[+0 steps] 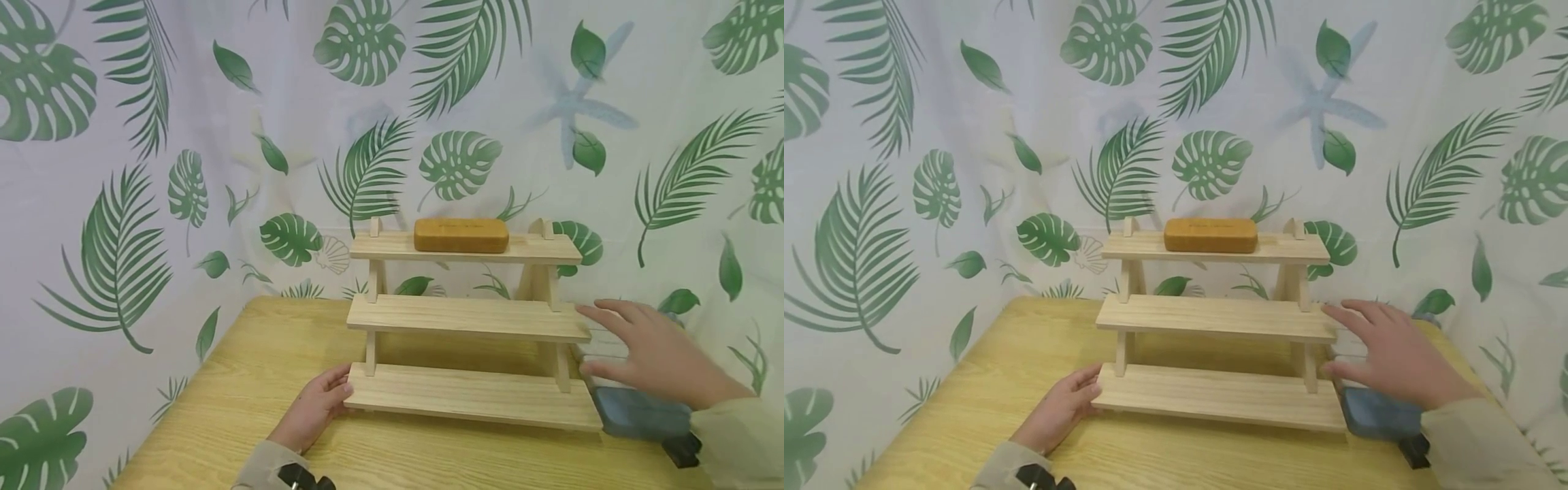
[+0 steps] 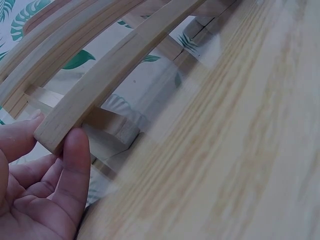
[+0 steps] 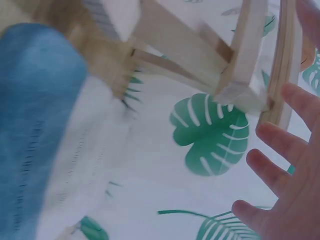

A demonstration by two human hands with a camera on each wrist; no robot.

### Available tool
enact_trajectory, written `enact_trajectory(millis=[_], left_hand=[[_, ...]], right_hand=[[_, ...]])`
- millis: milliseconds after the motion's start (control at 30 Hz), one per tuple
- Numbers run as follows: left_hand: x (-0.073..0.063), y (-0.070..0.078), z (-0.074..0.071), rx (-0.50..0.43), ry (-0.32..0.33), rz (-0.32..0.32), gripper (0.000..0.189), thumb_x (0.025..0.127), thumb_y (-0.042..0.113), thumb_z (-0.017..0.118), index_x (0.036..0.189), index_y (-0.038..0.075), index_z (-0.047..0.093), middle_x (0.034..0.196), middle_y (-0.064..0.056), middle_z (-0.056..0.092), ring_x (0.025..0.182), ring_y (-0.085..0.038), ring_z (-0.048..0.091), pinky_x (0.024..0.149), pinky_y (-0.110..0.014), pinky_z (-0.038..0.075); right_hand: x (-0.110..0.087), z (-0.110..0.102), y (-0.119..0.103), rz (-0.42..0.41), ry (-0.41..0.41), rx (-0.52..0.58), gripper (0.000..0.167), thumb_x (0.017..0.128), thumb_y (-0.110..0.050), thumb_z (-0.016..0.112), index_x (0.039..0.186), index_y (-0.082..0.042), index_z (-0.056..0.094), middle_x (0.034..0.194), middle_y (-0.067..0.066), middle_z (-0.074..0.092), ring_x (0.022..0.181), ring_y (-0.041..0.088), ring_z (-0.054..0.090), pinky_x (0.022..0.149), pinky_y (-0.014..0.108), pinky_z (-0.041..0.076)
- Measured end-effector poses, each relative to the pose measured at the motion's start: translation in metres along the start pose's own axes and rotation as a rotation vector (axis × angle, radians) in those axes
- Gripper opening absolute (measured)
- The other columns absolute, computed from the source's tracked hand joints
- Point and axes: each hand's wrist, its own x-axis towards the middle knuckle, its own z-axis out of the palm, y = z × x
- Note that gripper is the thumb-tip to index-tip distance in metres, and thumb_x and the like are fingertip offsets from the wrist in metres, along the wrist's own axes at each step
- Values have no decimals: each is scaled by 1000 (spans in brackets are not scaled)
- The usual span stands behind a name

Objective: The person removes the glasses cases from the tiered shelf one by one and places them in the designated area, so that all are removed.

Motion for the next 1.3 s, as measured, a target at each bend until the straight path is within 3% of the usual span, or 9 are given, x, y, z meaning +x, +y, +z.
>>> enact_trajectory(millis=[500, 667, 833, 1300], left_hand=[[1, 2, 2, -1, 6, 8, 64, 107, 21, 56, 157, -5, 26, 147, -26, 45, 123, -30, 57, 93, -38, 54], [0, 0, 3, -12, 7, 5, 62, 107, 19, 54, 156, -7, 26, 146, -26, 46, 122, -30, 57, 93, -38, 53], [0, 0, 2, -8, -4, 5, 63, 107, 20, 54, 156, -7, 25, 148, -27, 44, 123, -30, 57, 92, -39, 53], [1, 0, 1, -14, -7, 10, 62, 107, 20, 54, 155, -8, 27, 144, -25, 48, 120, -29, 58, 92, -37, 53]], right_hand=[[66, -27, -33, -106, 63, -10, 90, 82, -63, 76, 155, -21, 45, 151, 11, 43, 133, 41, 40, 106, 63, 29], [82, -27, -46, -122, 43, -1, 94, 81, -65, 76, 156, -19, 42, 152, 14, 43, 137, 43, 36, 108, 66, 26], [101, -23, -55, -151, 73, 7, 95, 81, -67, 74, 155, -17, 42, 153, 17, 41, 139, 44, 35, 111, 64, 26], [166, -31, -79, -81, 4, 22, 104, 78, -78, 67, 158, -19, 37, 158, 17, 36, 140, 45, 32, 112, 67, 24]])
